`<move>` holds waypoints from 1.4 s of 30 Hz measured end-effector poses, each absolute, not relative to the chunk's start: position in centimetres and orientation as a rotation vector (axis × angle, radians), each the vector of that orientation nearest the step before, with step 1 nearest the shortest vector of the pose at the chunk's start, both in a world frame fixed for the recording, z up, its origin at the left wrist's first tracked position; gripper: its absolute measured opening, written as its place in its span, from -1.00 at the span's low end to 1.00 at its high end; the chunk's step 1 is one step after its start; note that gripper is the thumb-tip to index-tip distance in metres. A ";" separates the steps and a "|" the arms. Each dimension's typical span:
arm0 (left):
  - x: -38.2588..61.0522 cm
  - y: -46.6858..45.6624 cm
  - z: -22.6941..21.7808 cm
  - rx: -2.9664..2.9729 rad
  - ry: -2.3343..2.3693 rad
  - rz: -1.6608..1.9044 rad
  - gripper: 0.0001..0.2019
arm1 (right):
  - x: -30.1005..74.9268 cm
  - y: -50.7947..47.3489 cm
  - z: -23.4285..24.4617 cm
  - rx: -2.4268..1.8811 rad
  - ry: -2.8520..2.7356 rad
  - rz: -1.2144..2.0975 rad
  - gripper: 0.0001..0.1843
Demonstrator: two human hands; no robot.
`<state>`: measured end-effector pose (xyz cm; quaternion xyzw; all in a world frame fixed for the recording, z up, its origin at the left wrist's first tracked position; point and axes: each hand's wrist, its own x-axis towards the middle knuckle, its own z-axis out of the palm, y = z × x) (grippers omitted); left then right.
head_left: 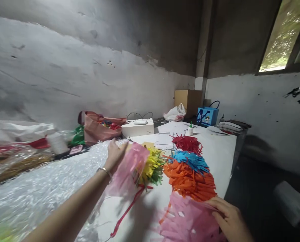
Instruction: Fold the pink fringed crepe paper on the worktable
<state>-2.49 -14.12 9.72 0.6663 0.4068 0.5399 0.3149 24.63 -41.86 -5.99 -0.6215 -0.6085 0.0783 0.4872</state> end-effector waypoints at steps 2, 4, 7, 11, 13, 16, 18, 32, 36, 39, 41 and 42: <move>-0.5 -17.4 8.5 1.926 0.915 1.215 -0.36 | 23.1 -41.5 -4.8 -1.452 -1.538 0.173 -0.66; 0.3 -21.6 7.0 2.061 0.670 0.921 -0.20 | 21.4 -40.6 -3.3 -1.405 -1.616 0.173 -0.67; -0.2 -26.7 4.9 2.171 0.377 0.476 -0.12 | 18.7 -39.2 -0.2 -1.303 -1.789 0.192 -0.68; -3.9 -28.9 3.4 2.004 0.593 0.199 -0.50 | 15.3 -38.5 4.4 -1.101 -1.911 0.223 -0.68; -7.0 -29.1 3.1 1.949 0.683 0.152 -0.63 | 13.7 -38.5 6.1 -1.039 -1.906 0.261 -0.71; -12.4 -29.8 3.2 1.887 0.788 0.140 -0.69 | 10.7 -38.3 6.8 -1.038 -1.847 0.473 -0.80; -16.0 -30.7 3.6 1.838 0.848 0.161 -0.75 | 8.5 -37.4 6.2 -1.030 -1.862 0.671 -0.61; -43.6 -37.2 3.1 2.839 1.777 0.465 -0.59 | -4.7 -34.9 -1.2 -0.351 -2.287 -0.678 -0.58; -46.0 -40.1 -4.0 2.775 2.203 0.146 -0.28 | -8.8 -34.8 -10.5 -0.487 -2.241 -0.731 -0.62; -41.6 -41.7 -7.6 2.939 1.867 0.430 -0.32 | -9.7 -34.6 -14.0 -0.596 -2.313 -0.680 -0.58; -37.0 -42.0 -9.0 3.072 1.471 0.921 -0.57 | -9.5 -34.7 -14.3 -0.631 -2.357 -0.653 -0.57; -34.9 -41.9 -9.5 3.106 1.351 0.894 -0.66 | -9.3 -34.7 -14.1 -0.641 -2.369 -0.649 -0.57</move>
